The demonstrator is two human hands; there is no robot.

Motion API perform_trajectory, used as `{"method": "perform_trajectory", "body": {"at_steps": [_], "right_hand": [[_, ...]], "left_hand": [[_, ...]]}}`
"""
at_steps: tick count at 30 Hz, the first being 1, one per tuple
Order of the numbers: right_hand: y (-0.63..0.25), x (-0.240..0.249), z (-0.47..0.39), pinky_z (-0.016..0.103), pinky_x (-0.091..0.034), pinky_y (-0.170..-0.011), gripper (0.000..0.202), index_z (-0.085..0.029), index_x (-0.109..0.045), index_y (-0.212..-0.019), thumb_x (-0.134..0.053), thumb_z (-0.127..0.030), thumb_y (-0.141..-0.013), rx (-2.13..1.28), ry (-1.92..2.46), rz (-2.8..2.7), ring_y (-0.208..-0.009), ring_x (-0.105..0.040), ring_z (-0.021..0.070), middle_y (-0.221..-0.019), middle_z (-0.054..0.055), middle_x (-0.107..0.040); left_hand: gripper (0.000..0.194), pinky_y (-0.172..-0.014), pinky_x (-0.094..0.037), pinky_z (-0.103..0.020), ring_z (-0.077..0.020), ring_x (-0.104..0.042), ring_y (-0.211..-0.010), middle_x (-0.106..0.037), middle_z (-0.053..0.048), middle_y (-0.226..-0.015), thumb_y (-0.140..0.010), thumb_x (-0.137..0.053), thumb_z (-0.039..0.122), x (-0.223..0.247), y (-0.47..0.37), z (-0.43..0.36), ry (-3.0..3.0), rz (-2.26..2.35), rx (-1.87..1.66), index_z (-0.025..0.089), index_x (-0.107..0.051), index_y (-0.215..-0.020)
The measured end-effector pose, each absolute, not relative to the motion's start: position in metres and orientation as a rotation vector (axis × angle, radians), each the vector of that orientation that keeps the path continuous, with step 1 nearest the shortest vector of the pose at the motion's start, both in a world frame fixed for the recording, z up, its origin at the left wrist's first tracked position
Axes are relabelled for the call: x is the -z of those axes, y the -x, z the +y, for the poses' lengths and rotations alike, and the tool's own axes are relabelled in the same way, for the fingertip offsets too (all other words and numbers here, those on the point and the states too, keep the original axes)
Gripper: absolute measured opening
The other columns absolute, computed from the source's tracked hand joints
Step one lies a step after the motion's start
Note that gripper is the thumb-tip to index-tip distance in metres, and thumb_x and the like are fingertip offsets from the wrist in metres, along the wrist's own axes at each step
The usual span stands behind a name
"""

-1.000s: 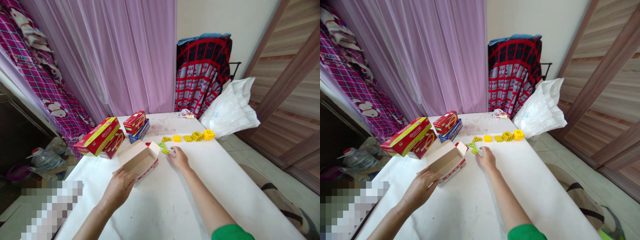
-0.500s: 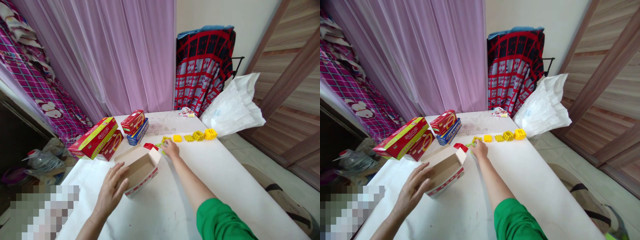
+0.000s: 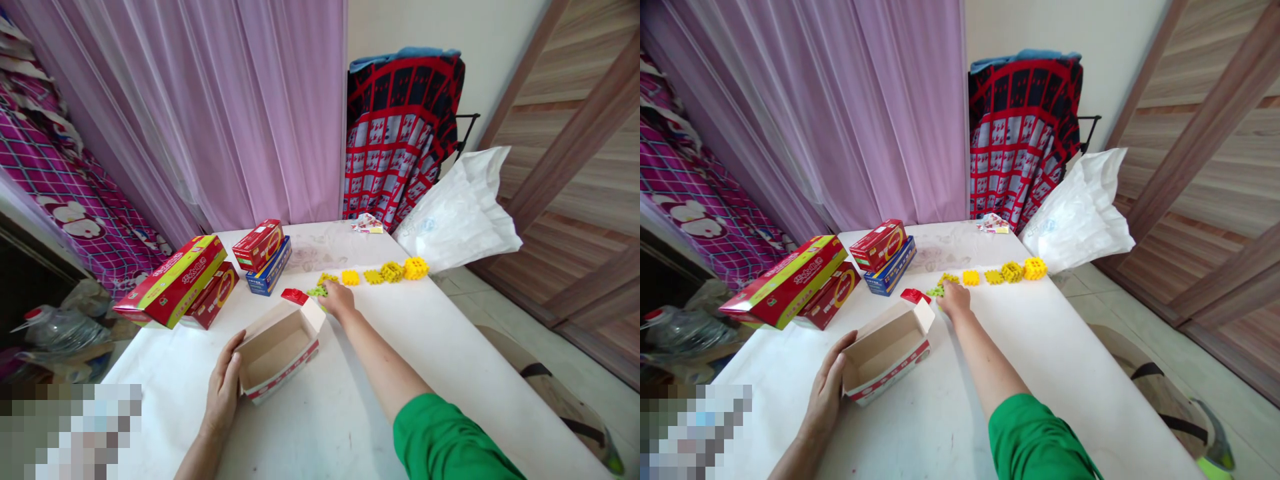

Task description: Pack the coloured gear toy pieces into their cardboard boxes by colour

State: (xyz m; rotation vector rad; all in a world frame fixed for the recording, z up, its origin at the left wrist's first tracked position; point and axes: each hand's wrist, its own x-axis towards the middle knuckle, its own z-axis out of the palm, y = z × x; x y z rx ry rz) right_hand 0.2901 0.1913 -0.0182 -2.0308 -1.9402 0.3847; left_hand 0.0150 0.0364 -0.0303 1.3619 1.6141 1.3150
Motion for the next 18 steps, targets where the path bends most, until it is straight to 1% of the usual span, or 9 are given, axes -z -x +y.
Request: {"method": "perform_trajectory", "body": {"at_steps": [3, 5, 9, 14, 18], "right_hand": [[-0.297, 0.024, 0.187, 0.030, -0.045, -0.079, 0.032, -0.025, -0.062, -0.111, -0.059, -0.027, -0.080, -0.396, 2.027, -1.910, -0.098, -0.065, 0.0213, -0.109, 0.005, -0.072], [-0.303, 0.031, 0.183, 0.028, -0.045, -0.077, 0.030, -0.025, -0.061, -0.109, -0.060, -0.027, -0.079, -0.428, 1.974, -1.855, -0.095, -0.066, 0.0196, -0.106, 0.003, -0.072], [-0.318, 0.052, 0.168, 0.027, -0.047, -0.076, 0.026, -0.025, -0.061, -0.100, -0.062, -0.029, -0.074, -0.468, 1.803, -1.622, -0.084, -0.065, 0.0171, -0.096, 0.001, -0.073], [-0.329, 0.063, 0.151, 0.030, -0.048, -0.076, 0.029, -0.023, -0.061, -0.097, -0.061, -0.035, -0.071, -0.406, 1.801, -1.448, -0.079, -0.063, 0.0176, -0.094, 0.002, -0.072], [-0.333, 0.060, 0.145, 0.031, -0.047, -0.076, 0.029, -0.023, -0.063, -0.095, -0.060, -0.038, -0.070, -0.327, 1.866, -1.452, -0.078, -0.062, 0.0184, -0.091, 0.003, -0.071]], "left_hand": [[0.063, -0.105, -0.045, -0.044, -0.0298, -0.057, -0.122, -0.063, -0.009, -0.130, -0.084, -0.044, 0.068, 0.031, -0.021, 0.039, -1.273, 1.617, -1.332, 0.020, -0.062, -0.121], [0.063, -0.099, -0.050, -0.042, -0.0297, -0.061, -0.116, -0.067, -0.009, -0.124, -0.083, -0.046, 0.069, 0.029, -0.026, 0.040, -1.266, 1.588, -1.308, 0.019, -0.064, -0.117], [0.063, -0.092, -0.053, -0.040, -0.0301, -0.063, -0.113, -0.068, -0.010, -0.122, -0.081, -0.049, 0.068, 0.027, -0.032, 0.044, -1.267, 1.542, -1.306, 0.018, -0.066, -0.114], [0.057, -0.094, -0.051, -0.040, -0.0301, -0.062, -0.114, -0.069, -0.011, -0.120, -0.082, -0.050, 0.064, 0.029, -0.036, 0.054, -1.267, 1.525, -1.349, 0.017, -0.067, -0.109], [0.052, -0.101, -0.047, -0.040, -0.0288, -0.060, -0.117, -0.068, -0.010, -0.120, -0.084, -0.049, 0.060, 0.032, -0.039, 0.060, -1.376, 1.483, -1.340, 0.018, -0.067, -0.107]]}}
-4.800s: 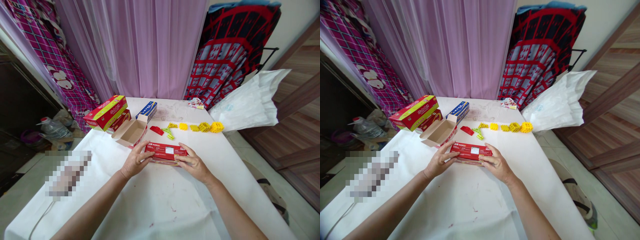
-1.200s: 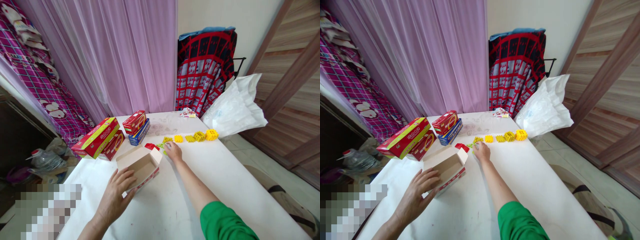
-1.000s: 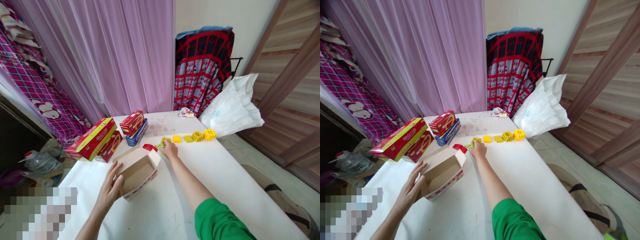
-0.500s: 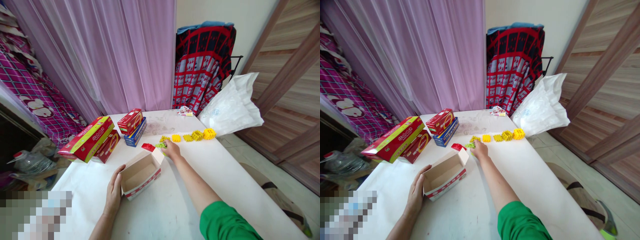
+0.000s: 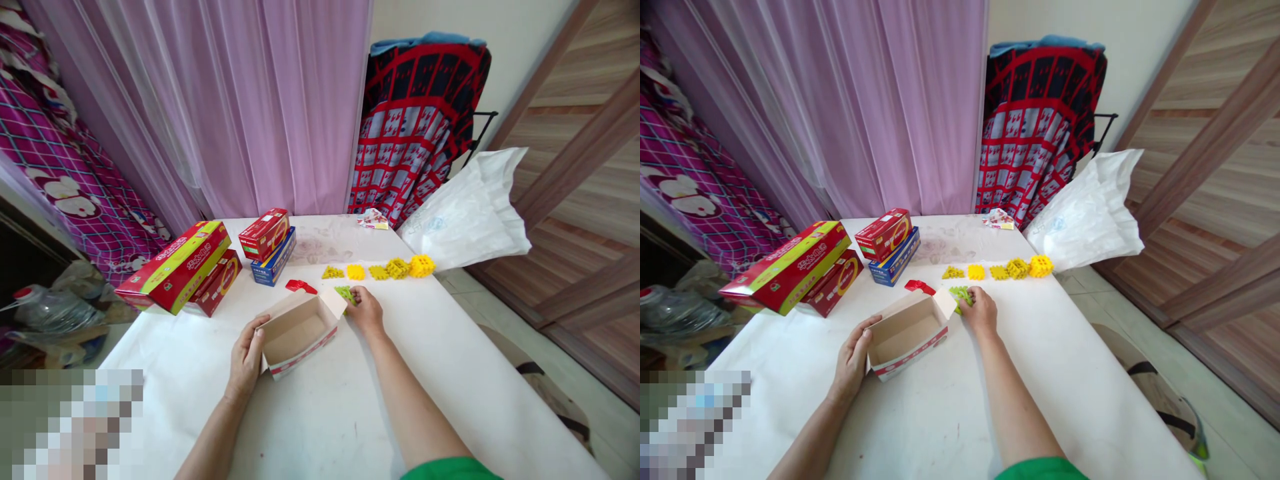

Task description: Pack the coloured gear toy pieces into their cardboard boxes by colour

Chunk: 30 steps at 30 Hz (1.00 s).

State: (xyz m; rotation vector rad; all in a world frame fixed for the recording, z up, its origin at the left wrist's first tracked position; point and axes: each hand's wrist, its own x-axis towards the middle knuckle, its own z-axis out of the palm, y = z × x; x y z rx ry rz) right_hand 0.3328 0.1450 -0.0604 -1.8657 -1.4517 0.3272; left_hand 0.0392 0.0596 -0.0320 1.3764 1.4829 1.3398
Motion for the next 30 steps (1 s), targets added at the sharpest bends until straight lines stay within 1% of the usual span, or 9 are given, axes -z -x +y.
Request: {"method": "perform_trajectory", "body": {"at_steps": [5, 9, 12, 14, 16, 18, 21, 24, 30], "right_hand": [[-0.339, 0.061, 0.139, 0.032, -0.047, -0.073, 0.032, -0.022, -0.063, -0.094, -0.059, -0.041, -0.069, -0.329, 1.904, -1.342, -0.076, -0.062, 0.0188, -0.090, 0.005, -0.072], [-0.342, 0.057, 0.133, 0.034, -0.047, -0.072, 0.036, -0.021, -0.061, -0.088, -0.062, -0.048, -0.064, -0.433, 1.764, -1.180, -0.072, -0.060, 0.0190, -0.083, 0.005, -0.070], [-0.344, 0.035, 0.122, 0.031, -0.047, -0.066, 0.042, -0.021, -0.057, -0.084, -0.065, -0.054, -0.060, -0.580, 1.529, -0.969, -0.065, -0.057, 0.0163, -0.074, 0.003, -0.065], [-0.341, 0.009, 0.111, 0.029, -0.047, -0.064, 0.042, -0.021, -0.055, -0.085, -0.068, -0.052, -0.061, -0.634, 1.377, -0.943, -0.066, -0.057, 0.0147, -0.074, 0.001, -0.063], [-0.331, -0.024, 0.098, 0.027, -0.046, -0.066, 0.036, -0.021, -0.057, -0.091, -0.068, -0.046, -0.068, -0.669, 1.278, -1.122, -0.069, -0.057, 0.0136, -0.080, 0.000, -0.063], [-0.314, -0.053, 0.087, 0.024, -0.042, -0.061, 0.027, -0.022, -0.060, -0.091, -0.067, -0.039, -0.072, -0.746, 1.277, -1.493, -0.065, -0.053, 0.0121, -0.078, -0.001, -0.062], [-0.281, -0.077, 0.080, 0.023, -0.038, -0.061, 0.017, -0.022, -0.064, -0.086, -0.068, -0.026, -0.070, -0.759, 1.373, -2.115, -0.066, -0.054, 0.0119, -0.075, -0.003, -0.063], [-0.253, -0.073, 0.085, 0.024, -0.036, -0.065, 0.016, -0.022, -0.067, -0.085, -0.068, -0.022, -0.069, -0.662, 1.468, -2.469, -0.073, -0.059, 0.0143, -0.081, -0.001, -0.069], [-0.224, -0.049, 0.097, 0.025, -0.036, -0.064, 0.020, -0.023, -0.071, -0.088, -0.070, -0.030, -0.070, -0.693, 1.492, -2.707, -0.080, -0.064, 0.0180, -0.086, 0.002, -0.074]], "left_hand": [[0.051, -0.100, -0.048, -0.040, -0.0289, -0.060, -0.117, -0.068, -0.010, -0.121, -0.085, -0.049, 0.059, 0.034, -0.038, 0.061, -1.401, 1.453, -1.315, 0.019, -0.067, -0.108], [0.049, -0.110, -0.039, -0.042, -0.0279, -0.054, -0.126, -0.065, -0.010, -0.127, -0.086, -0.049, 0.058, 0.035, -0.037, 0.061, -1.432, 1.403, -1.327, 0.019, -0.066, -0.112], [0.047, -0.114, -0.035, -0.043, -0.0273, -0.052, -0.130, -0.063, -0.010, -0.131, -0.088, -0.049, 0.055, 0.036, -0.037, 0.061, -1.448, 1.356, -1.340, 0.020, -0.065, -0.115], [0.046, -0.114, -0.035, -0.044, -0.0272, -0.051, -0.130, -0.063, -0.010, -0.130, -0.089, -0.050, 0.054, 0.038, -0.038, 0.061, -1.471, 1.331, -1.354, 0.019, -0.065, -0.115], [0.044, -0.114, -0.036, -0.044, -0.0268, -0.052, -0.129, -0.064, -0.010, -0.129, -0.090, -0.049, 0.052, 0.040, -0.040, 0.061, -1.503, 1.315, -1.367, 0.019, -0.065, -0.115], [0.042, -0.112, -0.037, -0.044, -0.0261, -0.053, -0.128, -0.065, -0.010, -0.128, -0.091, -0.048, 0.050, 0.042, -0.041, 0.062, -1.542, 1.314, -1.378, 0.019, -0.065, -0.115], [0.040, -0.110, -0.040, -0.043, -0.0254, -0.056, -0.124, -0.065, -0.010, -0.126, -0.093, -0.046, 0.047, 0.045, -0.042, 0.062, -1.601, 1.322, -1.393, 0.019, -0.065, -0.115], [0.039, -0.109, -0.041, -0.043, -0.0250, -0.057, -0.122, -0.066, -0.011, -0.125, -0.093, -0.047, 0.045, 0.047, -0.042, 0.063, -1.627, 1.324, -1.409, 0.019, -0.065, -0.115], [0.038, -0.107, -0.043, -0.042, -0.0248, -0.058, -0.121, -0.067, -0.011, -0.123, -0.092, -0.047, 0.044, 0.050, -0.041, 0.064, -1.651, 1.315, -1.421, 0.018, -0.065, -0.113]]}}
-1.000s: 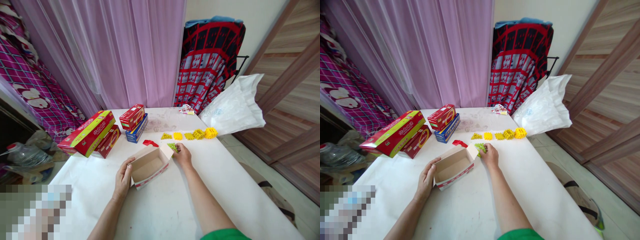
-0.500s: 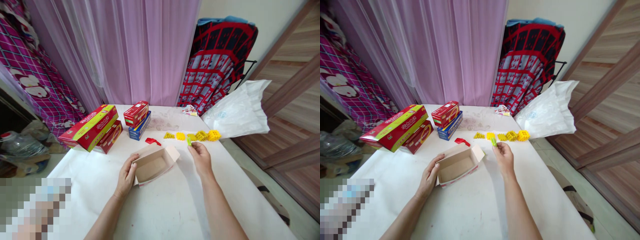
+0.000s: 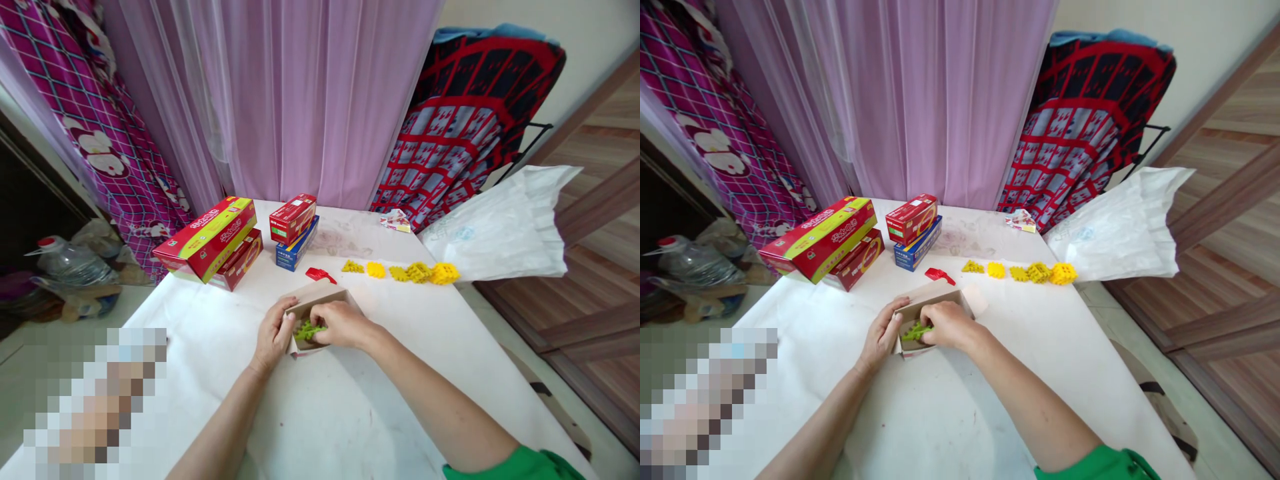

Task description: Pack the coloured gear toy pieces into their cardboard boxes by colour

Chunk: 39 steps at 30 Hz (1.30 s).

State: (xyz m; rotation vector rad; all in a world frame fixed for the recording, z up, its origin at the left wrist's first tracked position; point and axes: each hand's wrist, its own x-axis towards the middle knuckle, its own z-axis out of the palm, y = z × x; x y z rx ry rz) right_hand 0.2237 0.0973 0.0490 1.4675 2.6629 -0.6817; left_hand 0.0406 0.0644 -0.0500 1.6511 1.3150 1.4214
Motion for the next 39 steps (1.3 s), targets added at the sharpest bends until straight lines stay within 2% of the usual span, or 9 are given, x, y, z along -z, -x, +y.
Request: {"method": "perform_trajectory", "body": {"at_steps": [8, 15, 23, 30, 33, 36, 39], "right_hand": [[-0.210, -0.041, 0.107, 0.025, -0.040, -0.066, 0.022, -0.023, -0.072, -0.090, -0.070, -0.027, -0.069, 0.631, -1.276, 2.609, -0.085, -0.066, 0.0196, -0.094, 0.003, -0.075], [-0.218, -0.049, 0.106, 0.024, -0.042, -0.070, 0.021, -0.026, -0.073, -0.091, -0.069, -0.028, -0.071, 0.519, -1.361, 2.581, -0.089, -0.066, 0.0188, -0.095, 0.001, -0.074], [-0.235, -0.058, 0.112, 0.024, -0.044, -0.074, 0.024, -0.016, -0.073, -0.095, -0.065, -0.012, -0.073, 0.298, -1.355, 2.392, -0.095, -0.066, 0.0224, -0.098, 0.011, -0.074], [-0.231, -0.064, 0.109, 0.027, -0.045, -0.077, 0.023, -0.017, -0.076, -0.089, -0.064, -0.008, -0.072, 0.367, -1.315, 2.400, -0.096, -0.067, 0.0242, -0.098, 0.010, -0.075], [-0.243, -0.075, 0.108, 0.026, -0.044, -0.074, 0.021, -0.021, -0.076, -0.083, -0.060, -0.012, -0.074, 0.518, -1.371, 2.573, -0.087, -0.067, 0.0200, -0.090, 0.005, -0.076], [-0.271, -0.091, 0.119, 0.024, -0.044, -0.069, 0.017, -0.022, -0.074, -0.084, -0.058, -0.021, -0.079, 0.744, -1.488, 2.724, -0.078, -0.066, 0.0161, -0.084, 0.000, -0.075], [-0.311, -0.096, 0.149, 0.024, -0.045, -0.070, 0.021, -0.020, -0.073, -0.091, -0.054, -0.027, -0.083, 0.638, -1.891, 2.666, -0.080, -0.066, 0.0167, -0.087, 0.001, -0.074]], "left_hand": [[0.037, -0.107, -0.043, -0.042, -0.0247, -0.058, -0.121, -0.067, -0.010, -0.123, -0.092, -0.047, 0.043, 0.051, -0.041, 0.065, -1.657, 1.320, -1.425, 0.019, -0.065, -0.114], [0.036, -0.107, -0.044, -0.042, -0.0245, -0.058, -0.121, -0.066, -0.010, -0.122, -0.092, -0.046, 0.042, 0.049, -0.041, 0.064, -1.660, 1.324, -1.414, 0.019, -0.064, -0.113], [0.036, -0.107, -0.043, -0.042, -0.0247, -0.058, -0.120, -0.066, -0.010, -0.123, -0.092, -0.046, 0.042, 0.047, -0.042, 0.063, -1.649, 1.337, -1.401, 0.019, -0.064, -0.112], [0.037, -0.107, -0.042, -0.041, -0.0241, -0.057, -0.121, -0.065, -0.010, -0.124, -0.092, -0.047, 0.043, 0.047, -0.041, 0.063, -1.638, 1.349, -1.375, 0.019, -0.064, -0.113], [0.037, -0.107, -0.042, -0.041, -0.0239, -0.058, -0.120, -0.065, -0.010, -0.124, -0.092, -0.046, 0.043, 0.047, -0.041, 0.062, -1.628, 1.353, -1.373, 0.019, -0.064, -0.113], [0.037, -0.105, -0.044, -0.041, -0.0236, -0.060, -0.116, -0.066, -0.010, -0.122, -0.093, -0.046, 0.043, 0.048, -0.041, 0.061, -1.612, 1.363, -1.367, 0.020, -0.064, -0.114], [0.036, -0.105, -0.044, -0.041, -0.0239, -0.061, -0.115, -0.066, -0.010, -0.122, -0.093, -0.046, 0.043, 0.049, -0.042, 0.060, -1.602, 1.368, -1.361, 0.020, -0.064, -0.115]]}}
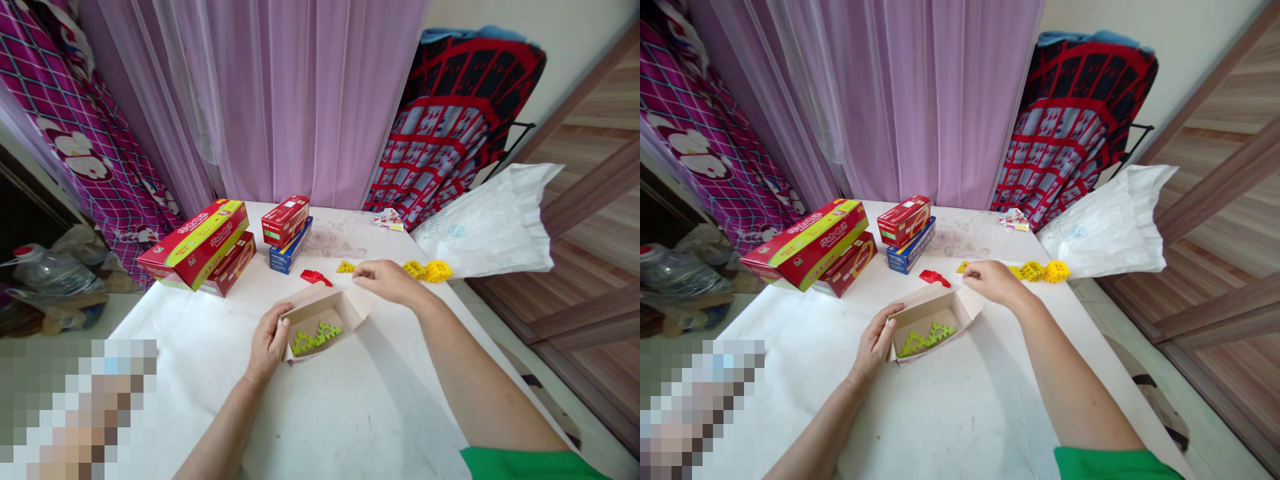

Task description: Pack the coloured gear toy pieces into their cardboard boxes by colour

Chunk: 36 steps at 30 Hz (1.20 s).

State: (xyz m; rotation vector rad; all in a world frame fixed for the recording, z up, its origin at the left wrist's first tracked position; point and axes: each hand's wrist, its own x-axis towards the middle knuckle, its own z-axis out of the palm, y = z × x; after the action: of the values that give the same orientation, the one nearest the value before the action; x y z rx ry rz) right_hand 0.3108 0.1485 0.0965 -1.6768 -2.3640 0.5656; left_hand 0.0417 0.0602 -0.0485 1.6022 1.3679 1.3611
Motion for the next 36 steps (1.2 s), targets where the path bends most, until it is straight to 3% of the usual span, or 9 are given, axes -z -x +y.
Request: {"method": "perform_trajectory", "body": {"at_steps": [4, 10, 12, 15, 21, 29, 32, 36], "right_hand": [[-0.351, -0.076, 0.197, 0.027, -0.046, -0.082, 0.031, -0.021, -0.069, -0.111, -0.054, -0.023, -0.084, -0.171, 2.069, -2.293, -0.099, -0.065, 0.0205, -0.111, 0.006, -0.072], [-0.337, -0.039, 0.236, 0.033, -0.039, -0.099, 0.056, -0.024, -0.052, -0.138, -0.058, -0.023, -0.082, -0.058, 1.965, -2.658, -0.125, -0.052, 0.0242, -0.138, 0.009, -0.057], [-0.324, -0.036, 0.242, 0.037, -0.040, -0.098, 0.058, -0.028, -0.049, -0.141, -0.057, -0.026, -0.084, -0.027, 1.958, -2.781, -0.124, -0.053, 0.0259, -0.135, 0.010, -0.060], [-0.309, -0.035, 0.248, 0.039, -0.041, -0.096, 0.049, -0.029, -0.058, -0.132, -0.057, -0.025, -0.083, -0.022, 1.958, -2.881, -0.116, -0.059, 0.0275, -0.123, 0.010, -0.067], [-0.301, -0.030, 0.250, 0.036, -0.045, -0.085, 0.039, -0.026, -0.067, -0.118, -0.061, -0.024, -0.079, -0.026, 1.978, -2.906, -0.104, -0.065, 0.0269, -0.113, 0.010, -0.072], [-0.318, -0.071, 0.225, 0.029, -0.044, -0.073, 0.046, -0.026, -0.056, -0.131, -0.052, -0.037, -0.087, -0.008, 2.025, -2.663, -0.096, -0.066, 0.0232, -0.112, 0.008, -0.071], [-0.313, -0.102, 0.189, 0.025, -0.041, -0.068, 0.043, -0.027, -0.060, -0.124, -0.057, -0.036, -0.082, -0.180, 1.837, -2.537, -0.084, -0.065, 0.0188, -0.096, 0.002, -0.072], [-0.277, -0.116, 0.132, 0.024, -0.040, -0.071, 0.040, -0.030, -0.065, -0.116, -0.062, -0.033, -0.077, -0.464, 1.390, -2.810, -0.084, -0.063, 0.0170, -0.096, -0.001, -0.071]], "left_hand": [[0.038, -0.104, -0.044, -0.041, -0.0245, -0.061, -0.115, -0.065, -0.011, -0.123, -0.093, -0.045, 0.045, 0.049, -0.043, 0.061, -1.584, 1.367, -1.361, 0.019, -0.064, -0.115], [0.040, -0.105, -0.044, -0.042, -0.0252, -0.060, -0.116, -0.065, -0.011, -0.125, -0.093, -0.046, 0.047, 0.050, -0.042, 0.061, -1.555, 1.380, -1.354, 0.019, -0.064, -0.115], [0.040, -0.105, -0.044, -0.042, -0.0252, -0.060, -0.117, -0.064, -0.011, -0.125, -0.093, -0.046, 0.047, 0.050, -0.042, 0.060, -1.557, 1.383, -1.352, 0.019, -0.064, -0.115], [0.039, -0.106, -0.044, -0.041, -0.0249, -0.058, -0.120, -0.064, -0.010, -0.126, -0.093, -0.046, 0.047, 0.049, -0.042, 0.059, -1.565, 1.376, -1.358, 0.020, -0.064, -0.116], [0.037, -0.103, -0.046, -0.041, -0.0241, -0.060, -0.117, -0.067, -0.010, -0.121, -0.094, -0.046, 0.045, 0.047, -0.042, 0.060, -1.642, 1.371, -1.391, 0.021, -0.065, -0.114], [0.036, -0.102, -0.046, -0.040, -0.0240, -0.060, -0.116, -0.067, -0.010, -0.120, -0.093, -0.045, 0.043, 0.047, -0.044, 0.061, -1.651, 1.380, -1.403, 0.021, -0.065, -0.114], [0.036, -0.102, -0.046, -0.040, -0.0239, -0.060, -0.115, -0.067, -0.010, -0.119, -0.093, -0.046, 0.043, 0.047, -0.045, 0.061, -1.647, 1.380, -1.402, 0.021, -0.065, -0.113], [0.035, -0.102, -0.046, -0.040, -0.0239, -0.061, -0.114, -0.068, -0.009, -0.118, -0.092, -0.046, 0.042, 0.045, -0.045, 0.061, -1.649, 1.388, -1.399, 0.021, -0.066, -0.112]]}}
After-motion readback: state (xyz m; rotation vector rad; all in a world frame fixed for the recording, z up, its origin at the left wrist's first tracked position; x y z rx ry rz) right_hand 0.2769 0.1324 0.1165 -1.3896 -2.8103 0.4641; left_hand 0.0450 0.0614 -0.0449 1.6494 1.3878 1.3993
